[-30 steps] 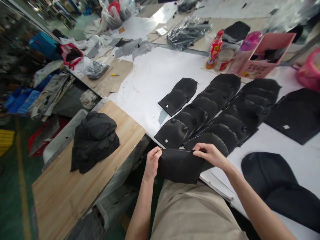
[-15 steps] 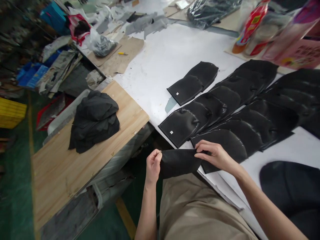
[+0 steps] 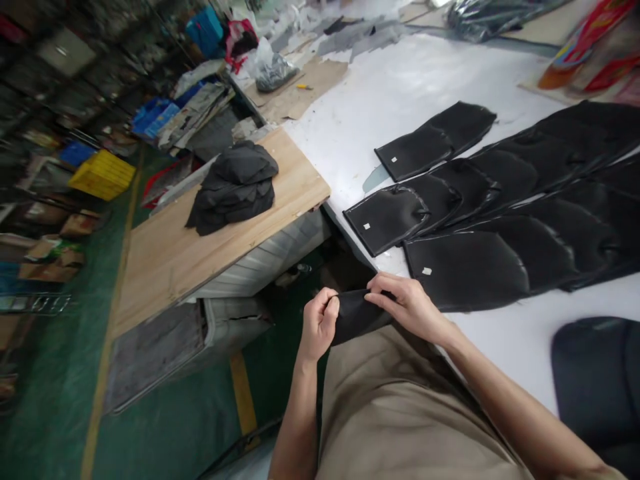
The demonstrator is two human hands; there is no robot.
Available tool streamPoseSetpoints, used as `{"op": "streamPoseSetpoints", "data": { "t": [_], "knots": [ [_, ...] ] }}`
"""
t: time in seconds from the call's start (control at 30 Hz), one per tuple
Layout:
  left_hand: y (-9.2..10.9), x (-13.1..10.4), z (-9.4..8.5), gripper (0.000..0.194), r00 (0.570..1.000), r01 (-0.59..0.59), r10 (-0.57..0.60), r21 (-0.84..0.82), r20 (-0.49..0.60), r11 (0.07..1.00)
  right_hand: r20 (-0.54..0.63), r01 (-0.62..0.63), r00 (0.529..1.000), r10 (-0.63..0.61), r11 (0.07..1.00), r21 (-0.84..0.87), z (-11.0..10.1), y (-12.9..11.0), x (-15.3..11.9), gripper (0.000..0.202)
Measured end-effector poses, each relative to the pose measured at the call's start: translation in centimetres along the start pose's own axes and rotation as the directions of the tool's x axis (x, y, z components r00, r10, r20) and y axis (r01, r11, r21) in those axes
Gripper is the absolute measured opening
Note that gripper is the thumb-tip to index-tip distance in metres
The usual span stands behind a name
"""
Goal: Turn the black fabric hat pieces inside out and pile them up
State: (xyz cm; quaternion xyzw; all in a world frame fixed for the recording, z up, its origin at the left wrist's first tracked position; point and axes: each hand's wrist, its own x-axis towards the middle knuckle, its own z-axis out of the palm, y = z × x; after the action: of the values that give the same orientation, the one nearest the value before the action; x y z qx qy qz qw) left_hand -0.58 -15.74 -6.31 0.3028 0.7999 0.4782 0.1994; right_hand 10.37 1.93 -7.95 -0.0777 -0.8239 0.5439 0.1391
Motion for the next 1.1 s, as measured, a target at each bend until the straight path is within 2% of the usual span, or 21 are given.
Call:
{"op": "streamPoseSetpoints", "data": {
  "t": [0.2,0.33,0.5,0.63,0.8,1.1],
  "knots": [
    [1.9,-3.6,0.3,0.027,0.994,-0.105,0.105,0.028,-0.001,0.994,-0.064,0.067,0.996,-0.066,0.998,0.02,0.3,-1.4,-3.3,0.022],
    [1.9,-5.3,0.7,0.027,0.99,-0.136,0.136,0.016,0.024,0.991,-0.084,0.083,0.993,-0.086,0.996,-0.042,0.8,-1.9,-5.3,0.022],
    [1.2,-7.6,0.7,0.028,0.987,-0.161,0.161,0.019,-0.012,0.987,-0.091,0.097,0.99,-0.11,0.986,-0.136,2.0,-2.5,-7.2,0.022],
    [0.6,-9.0,-0.2,0.026,0.979,-0.206,0.206,0.018,0.009,0.978,-0.044,0.153,0.986,-0.159,0.982,-0.114,2.7,-3.4,-7.8,0.024],
    [-0.3,-10.2,-0.7,0.027,0.974,-0.228,0.228,0.011,0.002,0.973,0.081,0.255,0.965,-0.251,0.966,-0.049,4.1,-4.8,-7.8,0.02],
    [-0.9,-11.6,-0.7,0.024,0.972,-0.227,0.23,-0.058,0.057,0.972,0.044,0.24,0.971,-0.236,0.957,-0.166,7.0,-5.1,-7.5,0.023]
  ]
}}
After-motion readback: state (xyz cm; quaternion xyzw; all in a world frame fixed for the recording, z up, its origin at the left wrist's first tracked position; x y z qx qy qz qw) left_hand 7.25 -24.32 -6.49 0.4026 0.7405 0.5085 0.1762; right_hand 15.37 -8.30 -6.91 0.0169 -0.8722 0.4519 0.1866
